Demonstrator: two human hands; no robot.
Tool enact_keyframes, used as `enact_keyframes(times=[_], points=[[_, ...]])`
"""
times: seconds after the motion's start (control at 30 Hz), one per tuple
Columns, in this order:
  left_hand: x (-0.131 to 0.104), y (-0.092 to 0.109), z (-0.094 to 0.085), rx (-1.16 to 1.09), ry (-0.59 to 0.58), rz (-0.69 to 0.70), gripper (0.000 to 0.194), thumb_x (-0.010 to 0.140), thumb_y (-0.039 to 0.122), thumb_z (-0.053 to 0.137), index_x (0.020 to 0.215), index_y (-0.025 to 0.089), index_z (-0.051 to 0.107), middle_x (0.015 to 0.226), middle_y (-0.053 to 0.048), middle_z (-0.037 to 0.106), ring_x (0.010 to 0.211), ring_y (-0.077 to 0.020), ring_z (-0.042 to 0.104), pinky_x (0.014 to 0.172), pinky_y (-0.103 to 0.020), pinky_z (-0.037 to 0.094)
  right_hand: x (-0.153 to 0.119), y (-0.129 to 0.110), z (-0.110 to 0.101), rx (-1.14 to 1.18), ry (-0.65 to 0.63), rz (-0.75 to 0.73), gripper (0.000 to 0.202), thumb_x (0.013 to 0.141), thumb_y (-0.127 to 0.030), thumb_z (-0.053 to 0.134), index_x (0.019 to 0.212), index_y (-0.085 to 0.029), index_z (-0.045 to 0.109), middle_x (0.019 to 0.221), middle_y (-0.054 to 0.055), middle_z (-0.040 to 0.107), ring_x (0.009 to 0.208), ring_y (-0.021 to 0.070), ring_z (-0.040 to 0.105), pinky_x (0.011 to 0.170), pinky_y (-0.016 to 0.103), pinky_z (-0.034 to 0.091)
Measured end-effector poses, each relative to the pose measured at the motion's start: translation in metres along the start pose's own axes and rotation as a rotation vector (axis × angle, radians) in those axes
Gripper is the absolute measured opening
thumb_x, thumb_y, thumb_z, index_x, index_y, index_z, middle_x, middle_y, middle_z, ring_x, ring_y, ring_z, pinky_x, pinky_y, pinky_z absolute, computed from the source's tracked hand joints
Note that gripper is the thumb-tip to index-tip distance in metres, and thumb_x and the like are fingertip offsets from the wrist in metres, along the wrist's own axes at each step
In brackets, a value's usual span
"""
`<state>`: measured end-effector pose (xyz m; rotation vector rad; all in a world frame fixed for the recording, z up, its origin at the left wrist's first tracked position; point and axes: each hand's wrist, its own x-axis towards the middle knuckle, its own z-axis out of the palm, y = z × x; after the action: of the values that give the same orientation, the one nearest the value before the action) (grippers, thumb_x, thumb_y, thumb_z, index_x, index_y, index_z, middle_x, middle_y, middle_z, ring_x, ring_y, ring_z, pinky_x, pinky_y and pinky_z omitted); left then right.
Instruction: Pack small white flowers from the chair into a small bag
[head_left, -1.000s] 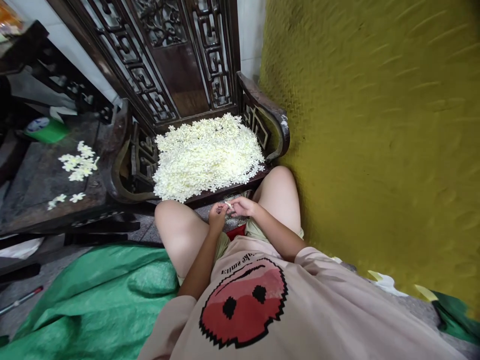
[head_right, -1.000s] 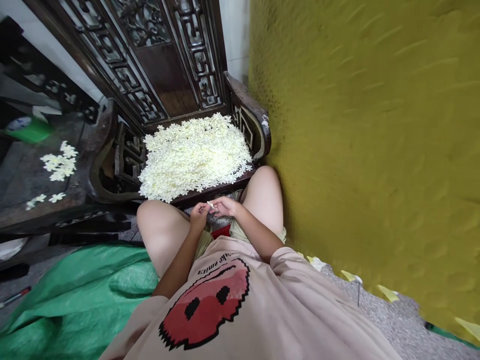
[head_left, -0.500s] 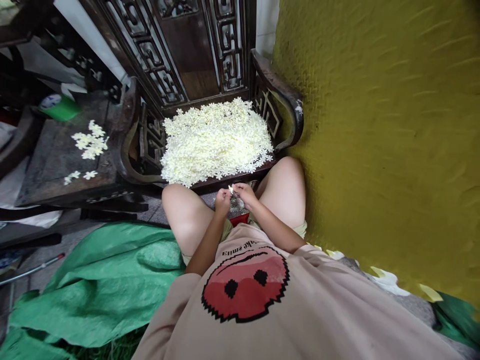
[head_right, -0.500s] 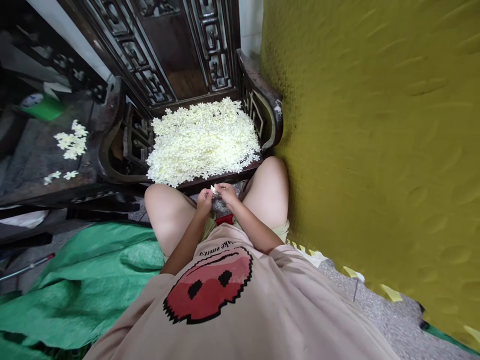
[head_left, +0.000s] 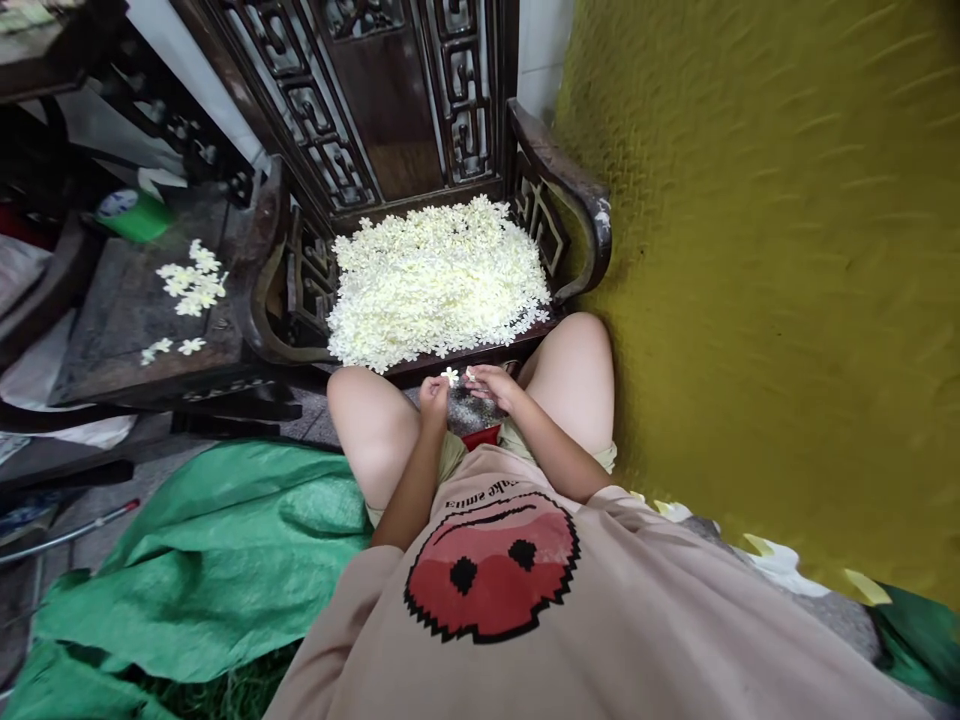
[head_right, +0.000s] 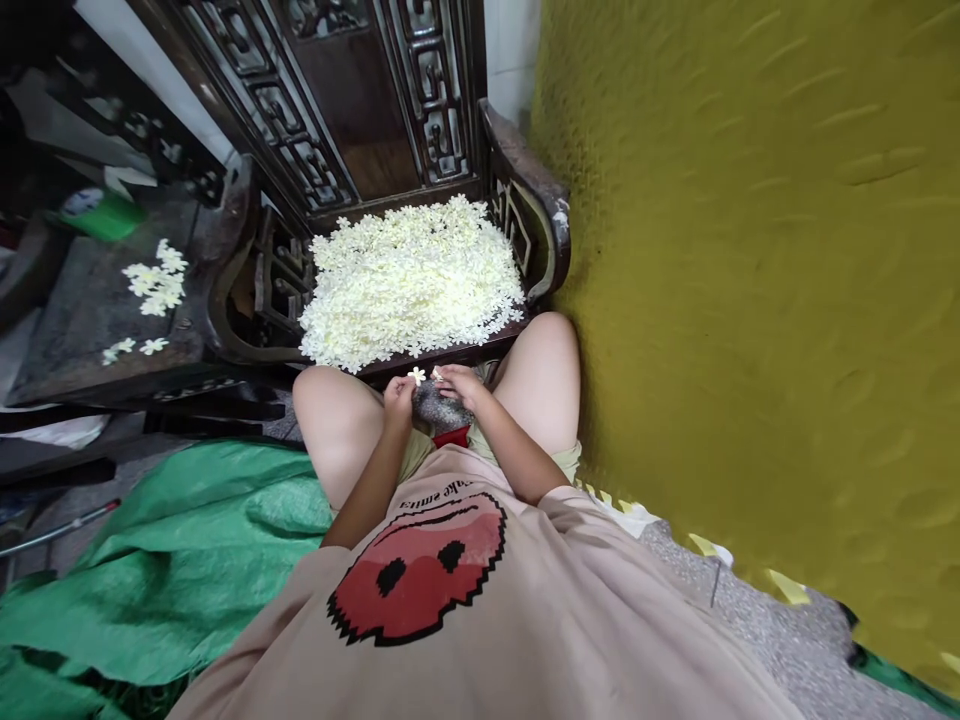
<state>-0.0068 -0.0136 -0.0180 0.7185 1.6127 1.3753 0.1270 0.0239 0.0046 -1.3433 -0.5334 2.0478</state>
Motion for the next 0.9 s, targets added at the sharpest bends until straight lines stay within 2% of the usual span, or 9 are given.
enact_keyframes(times=[0.07,0.2,0.4,0.47,0.57,0.63,0.7,0.8,0.9], points=[[0.004,-0.003,0.002,-0.022,0.010,-0.048,0.028,0.067,0.039,0.060,0.063,0.020,0.040,0.063,0.001,0.057,0.064,-0.0120,0.056,0.065,-0.026,0.043,0.000,0.003,-0.001,-0.014,0.024,0.046,0.007,0.076,-0.020,0.066,0.079,-0.017,0.060,0.081,0.003,0.068,0.067,0.0102,0.061,0.067,0.024,0.049],[0.013,-0.003,0.003,-0.107,-0.053,-0.130,0.024,0.066,0.036,0.057,0.070,0.021,0.039,0.075,-0.003,0.062,0.073,-0.0144,0.060,0.069,-0.029,0.045,0.001,0.001,-0.008,0.018,0.077,0.052,0.008,0.075,-0.018,0.066,0.082,-0.018,0.063,0.083,0.003,0.068,0.065,0.0088,0.060,0.065,0.023,0.048],[0.014,-0.007,0.008,-0.033,-0.129,-0.279,0.017,0.063,0.028,0.055,0.077,0.019,0.053,0.062,0.001,0.054,0.051,-0.0101,0.047,0.055,-0.026,0.037,0.003,0.008,-0.006,-0.055,0.166,0.024,0.009,0.068,-0.020,0.071,0.075,-0.017,0.065,0.078,0.002,0.067,0.061,0.0084,0.056,0.058,0.020,0.043],[0.007,-0.010,0.007,0.017,-0.171,-0.275,0.016,0.065,0.032,0.054,0.073,0.018,0.057,0.059,0.000,0.051,0.049,-0.0108,0.044,0.053,-0.027,0.034,0.004,0.011,-0.004,-0.137,0.187,-0.045,0.009,0.065,-0.021,0.072,0.072,-0.016,0.067,0.073,0.001,0.067,0.059,0.0086,0.053,0.058,0.021,0.042],[-0.003,-0.013,0.006,0.064,-0.196,-0.218,0.023,0.068,0.041,0.056,0.067,0.018,0.060,0.055,0.000,0.050,0.050,-0.0119,0.044,0.053,-0.027,0.035,0.006,0.015,-0.002,-0.245,0.196,-0.250,0.010,0.061,-0.021,0.072,0.066,-0.016,0.066,0.070,0.001,0.067,0.063,0.0111,0.055,0.065,0.024,0.043],[-0.007,-0.013,0.006,0.097,-0.183,-0.148,0.026,0.067,0.044,0.060,0.063,0.018,0.060,0.055,0.000,0.052,0.054,-0.0125,0.048,0.057,-0.027,0.039,0.007,0.018,-0.001,-0.328,0.197,-0.372,0.010,0.059,-0.022,0.071,0.064,-0.016,0.065,0.070,0.002,0.067,0.069,0.0132,0.056,0.070,0.026,0.043],[-0.008,-0.012,0.005,0.124,-0.157,-0.081,0.025,0.064,0.042,0.065,0.062,0.018,0.061,0.060,0.000,0.058,0.061,-0.0135,0.053,0.064,-0.027,0.042,0.009,0.020,0.000,-0.393,0.192,-0.433,0.010,0.059,-0.023,0.070,0.064,-0.016,0.065,0.072,0.002,0.067,0.072,0.0145,0.057,0.074,0.027,0.043],[-0.007,-0.012,0.004,0.147,-0.148,-0.051,0.022,0.061,0.039,0.069,0.064,0.017,0.064,0.068,-0.002,0.064,0.069,-0.0153,0.056,0.072,-0.029,0.043,0.010,0.022,0.000,-0.366,0.173,-0.430,0.009,0.062,-0.024,0.069,0.065,-0.017,0.065,0.073,0.001,0.067,0.074,0.0139,0.058,0.075,0.026,0.043],[-0.006,-0.013,0.003,0.127,-0.178,-0.107,0.026,0.061,0.041,0.069,0.067,0.017,0.065,0.062,-0.001,0.061,0.061,-0.0139,0.053,0.065,-0.028,0.042,0.009,0.020,-0.002,-0.243,0.136,-0.311,0.010,0.065,-0.025,0.069,0.069,-0.016,0.066,0.070,0.001,0.066,0.066,0.0111,0.056,0.068,0.024,0.043]])
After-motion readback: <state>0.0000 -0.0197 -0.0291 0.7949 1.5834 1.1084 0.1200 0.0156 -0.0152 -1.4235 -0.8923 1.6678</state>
